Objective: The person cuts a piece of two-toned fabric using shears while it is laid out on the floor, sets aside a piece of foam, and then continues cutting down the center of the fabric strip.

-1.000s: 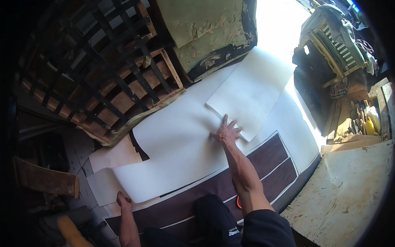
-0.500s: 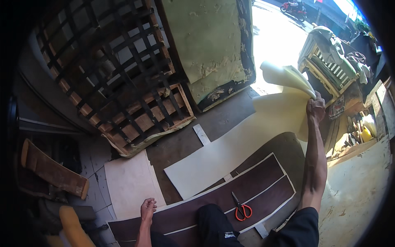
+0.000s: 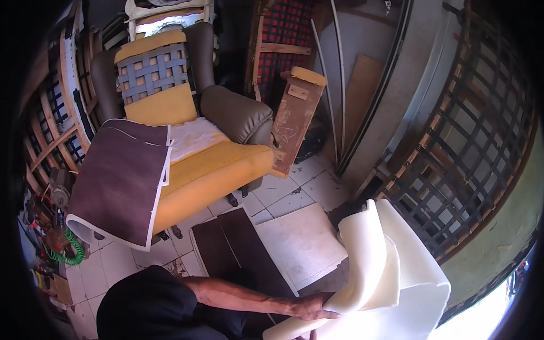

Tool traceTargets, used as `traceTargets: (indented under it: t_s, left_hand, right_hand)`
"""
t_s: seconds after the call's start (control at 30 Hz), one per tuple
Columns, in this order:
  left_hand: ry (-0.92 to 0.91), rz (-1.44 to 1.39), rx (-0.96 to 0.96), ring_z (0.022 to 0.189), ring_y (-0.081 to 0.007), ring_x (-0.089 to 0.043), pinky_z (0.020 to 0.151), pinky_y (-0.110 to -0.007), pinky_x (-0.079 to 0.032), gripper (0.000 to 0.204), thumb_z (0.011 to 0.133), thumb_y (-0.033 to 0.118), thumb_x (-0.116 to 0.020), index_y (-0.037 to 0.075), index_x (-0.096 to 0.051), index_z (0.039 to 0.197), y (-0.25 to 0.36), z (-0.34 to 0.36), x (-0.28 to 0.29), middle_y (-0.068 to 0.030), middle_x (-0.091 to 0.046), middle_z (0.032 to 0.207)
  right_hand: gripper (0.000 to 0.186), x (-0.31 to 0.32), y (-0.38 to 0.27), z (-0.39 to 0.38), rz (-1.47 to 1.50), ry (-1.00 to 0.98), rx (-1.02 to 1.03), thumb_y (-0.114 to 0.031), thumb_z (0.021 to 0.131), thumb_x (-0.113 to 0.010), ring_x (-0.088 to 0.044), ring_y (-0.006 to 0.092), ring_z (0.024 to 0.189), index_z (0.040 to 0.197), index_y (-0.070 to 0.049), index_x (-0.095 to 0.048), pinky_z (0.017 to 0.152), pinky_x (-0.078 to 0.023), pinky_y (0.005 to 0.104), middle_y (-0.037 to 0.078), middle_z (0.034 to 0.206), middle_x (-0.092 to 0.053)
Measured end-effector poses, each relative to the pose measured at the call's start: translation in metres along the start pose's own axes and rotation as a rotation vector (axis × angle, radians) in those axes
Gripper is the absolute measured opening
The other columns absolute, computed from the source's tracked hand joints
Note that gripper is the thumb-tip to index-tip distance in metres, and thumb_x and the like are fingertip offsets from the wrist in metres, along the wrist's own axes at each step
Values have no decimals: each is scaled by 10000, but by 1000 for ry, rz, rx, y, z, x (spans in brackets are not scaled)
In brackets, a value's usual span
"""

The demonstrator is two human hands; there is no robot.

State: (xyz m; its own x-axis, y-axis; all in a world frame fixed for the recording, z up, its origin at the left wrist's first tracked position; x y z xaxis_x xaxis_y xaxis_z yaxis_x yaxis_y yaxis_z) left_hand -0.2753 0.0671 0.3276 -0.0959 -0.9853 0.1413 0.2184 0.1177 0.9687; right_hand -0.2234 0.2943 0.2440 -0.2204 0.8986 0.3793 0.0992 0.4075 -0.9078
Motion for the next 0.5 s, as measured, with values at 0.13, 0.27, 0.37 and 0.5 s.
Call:
traceTargets:
  t_s: [0.13, 0.27, 0.37, 0.5]
  left_hand:
    - [-284, 61, -405, 1012, -308, -666, 920, -435, -508, 329, 917, 128, -687, -8, -618, 1208, 112, -11, 70, -169, -709, 1105]
    - [-320, 25, -371, 1029, -334, -682, 942, -439, -506, 424, 811, 123, -749, 7, -651, 1207, 171, -41, 119, -186, -728, 1070]
    - [-45, 270, -727, 899, -335, -682, 825, -425, -525, 272, 802, 97, -698, -28, -655, 1040, 209, -34, 170, -211, -713, 960]
    - [827, 782, -876, 957, -422, -681, 872, -480, -555, 442, 735, 93, -722, -11, -631, 1155, 312, -3, 335, -242, -697, 1021]
  right_hand:
    - [515, 28, 24, 17, 95, 57, 3, -308, 1024, -616, -646, 239, 1002, 1438, -26, -497, 847, -519, 374, 176, 1103, -702]
    - [494, 61, 11, 27, 383, 148, 10, -307, 1023, -619, -645, 247, 1023, 1415, -22, -522, 856, -525, 381, 169, 1100, -698]
    - [397, 71, -32, 53, -275, 168, -71, -327, 1021, -608, -649, 313, 1083, 1228, 7, -664, 927, -524, 409, 168, 1115, -702]
    - [459, 33, -71, 61, -560, -51, 160, -364, 1008, -633, -660, 310, 1094, 1350, -57, -636, 957, -517, 397, 194, 1229, -705]
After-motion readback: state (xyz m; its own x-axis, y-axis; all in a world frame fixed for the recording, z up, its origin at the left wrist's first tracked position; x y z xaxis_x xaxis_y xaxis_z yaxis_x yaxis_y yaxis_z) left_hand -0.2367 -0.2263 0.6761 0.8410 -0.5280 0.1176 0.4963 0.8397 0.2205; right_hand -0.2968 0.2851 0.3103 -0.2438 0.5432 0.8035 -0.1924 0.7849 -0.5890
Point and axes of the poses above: each hand's wrist, its own z-axis towards the middle knuckle, its own x-axis out of the back of the hand, y = z × x, the point moved 4 cm from there along z, towards the middle knuckle
